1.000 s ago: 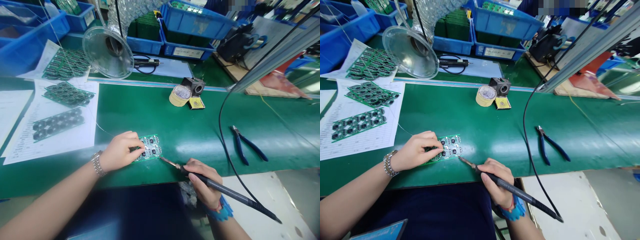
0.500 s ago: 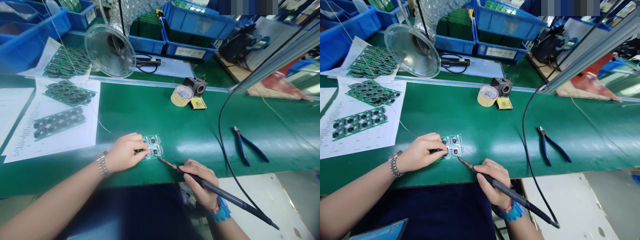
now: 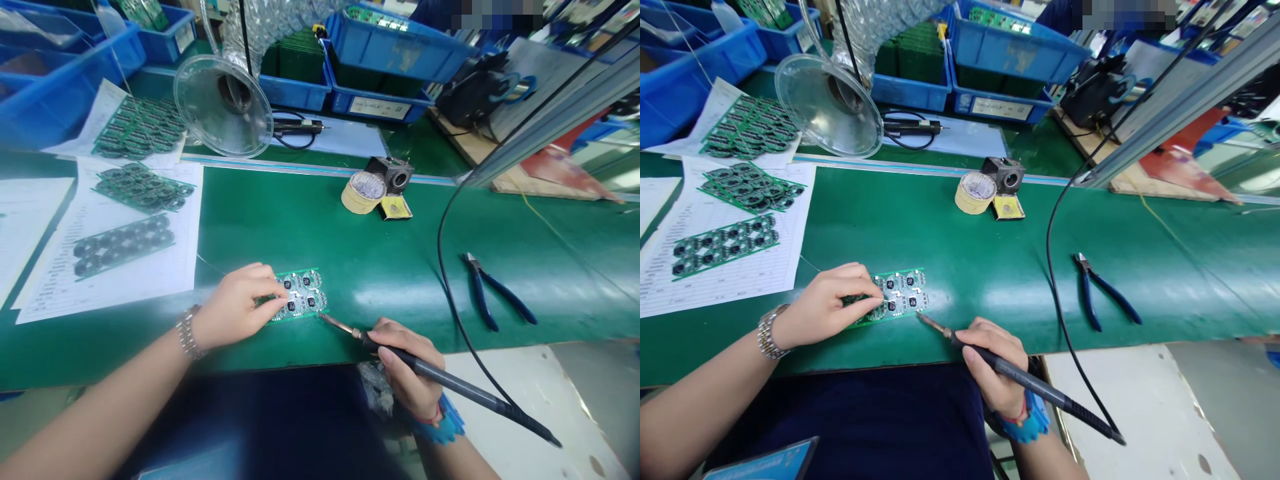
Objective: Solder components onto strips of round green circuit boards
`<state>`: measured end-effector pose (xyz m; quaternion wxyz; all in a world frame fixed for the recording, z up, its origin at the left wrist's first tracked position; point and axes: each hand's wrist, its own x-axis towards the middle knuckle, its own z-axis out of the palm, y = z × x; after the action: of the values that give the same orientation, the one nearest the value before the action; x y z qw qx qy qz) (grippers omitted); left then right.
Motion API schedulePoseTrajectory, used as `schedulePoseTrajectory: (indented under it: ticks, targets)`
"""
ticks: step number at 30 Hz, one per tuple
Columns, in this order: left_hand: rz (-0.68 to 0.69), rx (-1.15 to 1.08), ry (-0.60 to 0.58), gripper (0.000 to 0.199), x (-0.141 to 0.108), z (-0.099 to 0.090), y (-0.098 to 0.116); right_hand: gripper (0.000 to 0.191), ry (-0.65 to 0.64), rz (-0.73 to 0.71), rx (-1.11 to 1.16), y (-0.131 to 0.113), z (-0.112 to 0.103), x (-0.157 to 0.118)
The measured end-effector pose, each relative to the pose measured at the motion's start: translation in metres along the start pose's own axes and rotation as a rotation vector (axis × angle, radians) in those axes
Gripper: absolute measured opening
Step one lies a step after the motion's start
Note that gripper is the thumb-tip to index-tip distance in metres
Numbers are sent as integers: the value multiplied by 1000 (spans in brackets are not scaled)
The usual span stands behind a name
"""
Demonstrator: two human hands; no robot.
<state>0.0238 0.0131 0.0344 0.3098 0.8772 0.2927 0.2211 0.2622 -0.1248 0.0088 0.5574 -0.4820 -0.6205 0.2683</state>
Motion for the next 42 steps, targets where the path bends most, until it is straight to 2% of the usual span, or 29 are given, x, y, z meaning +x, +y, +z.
schedulePoseTrajectory:
  ticks: [3,8,16,34,39,42]
  targets:
    - [-36,-3,0,15,-8,-6,-2,25,-53,-33,-5,-6,6,3]
    - [-47,7,-20,13,-10,-2,-2,27,-117,-96,-48,-16,20,14]
    - [-31,25,-58,12,-10,3,-2,24,-152,-91,-114,-18,23,18]
    - [1,84,-100,12,-6,9,-1,24,-159,-69,-99,-15,22,17]
    - [-9,47,-34,14,-9,1,-3,25,-98,-48,-40,-10,21,11]
    - [-12,51,-33,13,-11,-1,-4,25,-118,-59,-45,-15,23,14]
